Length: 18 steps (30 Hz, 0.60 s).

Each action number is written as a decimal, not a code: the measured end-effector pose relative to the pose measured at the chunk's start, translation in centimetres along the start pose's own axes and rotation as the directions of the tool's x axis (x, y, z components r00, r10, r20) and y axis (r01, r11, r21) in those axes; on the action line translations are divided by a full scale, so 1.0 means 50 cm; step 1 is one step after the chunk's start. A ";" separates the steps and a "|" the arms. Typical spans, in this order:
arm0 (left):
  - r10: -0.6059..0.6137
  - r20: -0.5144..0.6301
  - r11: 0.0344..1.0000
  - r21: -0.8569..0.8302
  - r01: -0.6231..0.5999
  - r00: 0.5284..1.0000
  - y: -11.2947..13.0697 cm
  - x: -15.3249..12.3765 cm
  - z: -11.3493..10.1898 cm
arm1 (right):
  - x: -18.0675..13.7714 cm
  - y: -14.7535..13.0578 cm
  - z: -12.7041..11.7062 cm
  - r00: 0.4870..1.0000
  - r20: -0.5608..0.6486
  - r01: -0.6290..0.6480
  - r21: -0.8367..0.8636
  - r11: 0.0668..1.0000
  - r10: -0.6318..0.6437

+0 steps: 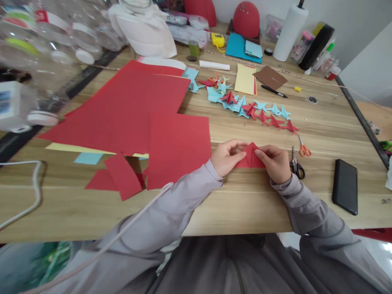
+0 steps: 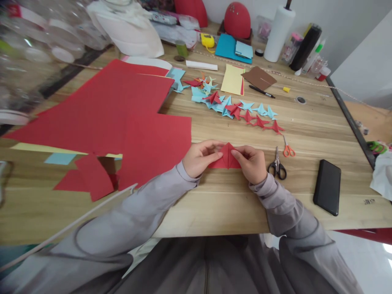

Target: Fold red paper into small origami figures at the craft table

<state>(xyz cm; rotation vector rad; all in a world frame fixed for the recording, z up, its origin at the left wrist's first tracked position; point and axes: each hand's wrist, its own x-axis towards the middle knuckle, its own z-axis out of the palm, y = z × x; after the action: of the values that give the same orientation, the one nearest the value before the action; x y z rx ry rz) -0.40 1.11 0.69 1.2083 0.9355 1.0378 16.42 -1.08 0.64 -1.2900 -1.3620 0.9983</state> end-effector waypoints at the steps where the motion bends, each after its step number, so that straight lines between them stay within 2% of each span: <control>1: 0.034 -0.010 0.999 -0.017 -0.034 0.999 -0.003 0.001 0.000 | 0.000 -0.001 0.000 1.000 0.000 -0.015 0.018 1.000 0.015; 5: 0.114 0.019 0.993 -0.020 -0.114 0.993 -0.012 0.001 0.000 | 0.001 -0.006 -0.001 1.000 0.000 -0.021 0.003 1.000 0.021; 11: 0.129 0.031 0.992 0.011 -0.129 0.991 -0.019 0.000 -0.002 | 0.004 0.005 -0.006 0.997 0.012 0.079 -0.019 0.997 -0.079; 18: 0.062 0.019 0.996 0.068 -0.063 0.998 -0.007 0.001 -0.005 | 0.004 0.004 -0.009 0.990 0.032 0.140 -0.008 0.990 -0.140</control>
<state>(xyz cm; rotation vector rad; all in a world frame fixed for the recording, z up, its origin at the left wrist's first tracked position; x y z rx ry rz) -0.57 1.20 0.30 1.3088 0.9313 1.0505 16.92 -0.87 0.53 -1.1732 -1.4620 0.9191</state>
